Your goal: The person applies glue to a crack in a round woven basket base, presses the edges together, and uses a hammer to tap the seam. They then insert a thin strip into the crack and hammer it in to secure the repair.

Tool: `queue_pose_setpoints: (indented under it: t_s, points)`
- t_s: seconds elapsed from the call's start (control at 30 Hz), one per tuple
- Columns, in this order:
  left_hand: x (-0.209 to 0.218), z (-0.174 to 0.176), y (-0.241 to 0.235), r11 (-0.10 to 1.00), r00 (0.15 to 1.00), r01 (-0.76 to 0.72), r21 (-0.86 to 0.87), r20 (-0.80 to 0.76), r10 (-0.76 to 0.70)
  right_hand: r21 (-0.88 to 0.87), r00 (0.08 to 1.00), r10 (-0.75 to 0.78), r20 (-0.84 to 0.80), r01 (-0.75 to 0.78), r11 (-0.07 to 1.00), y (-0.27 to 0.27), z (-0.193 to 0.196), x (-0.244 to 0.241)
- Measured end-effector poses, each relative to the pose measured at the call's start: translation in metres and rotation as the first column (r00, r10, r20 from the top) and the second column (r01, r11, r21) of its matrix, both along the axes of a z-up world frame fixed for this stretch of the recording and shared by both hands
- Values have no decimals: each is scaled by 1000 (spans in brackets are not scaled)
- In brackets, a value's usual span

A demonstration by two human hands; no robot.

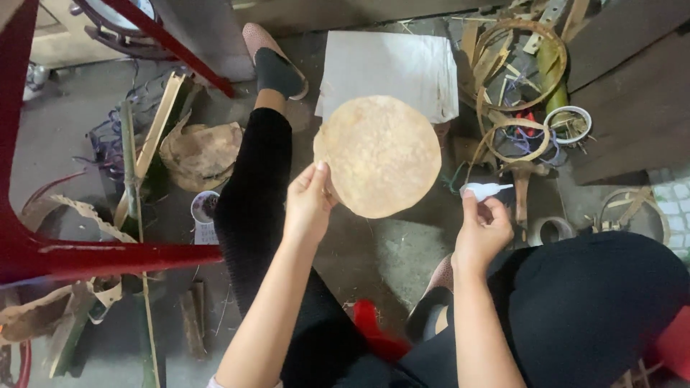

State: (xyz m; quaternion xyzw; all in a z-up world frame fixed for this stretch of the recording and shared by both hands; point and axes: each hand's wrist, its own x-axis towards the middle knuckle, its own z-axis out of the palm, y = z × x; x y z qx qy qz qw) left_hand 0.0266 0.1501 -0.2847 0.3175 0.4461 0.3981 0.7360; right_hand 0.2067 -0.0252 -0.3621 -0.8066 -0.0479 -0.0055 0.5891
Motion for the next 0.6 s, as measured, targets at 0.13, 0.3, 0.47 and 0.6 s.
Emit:
queue_pose_setpoints:
  t_s: [0.13, 0.3, 0.47, 0.6]
  points:
    - [-4, -23, -6, 997, 999, 29, -77, 21, -28, -9, 1000, 4, 16, -4, 1000, -1, -8, 2]
    - [-6, -35, -6, 995, 999, 18, -95, 45, -14, -50, 999, 22, 30, -20, 999, 2, -16, 2]
    - [-4, -18, 4, 998, 998, -68, 15, 5, 68, -44, 1000, 23, 0, -23, 999, 1, -13, 0]
    - [0, -30, 29, 980, 993, -100, 174, -42, 109, -56, 1000, 15, -20, -16, 998, 0, -13, 1]
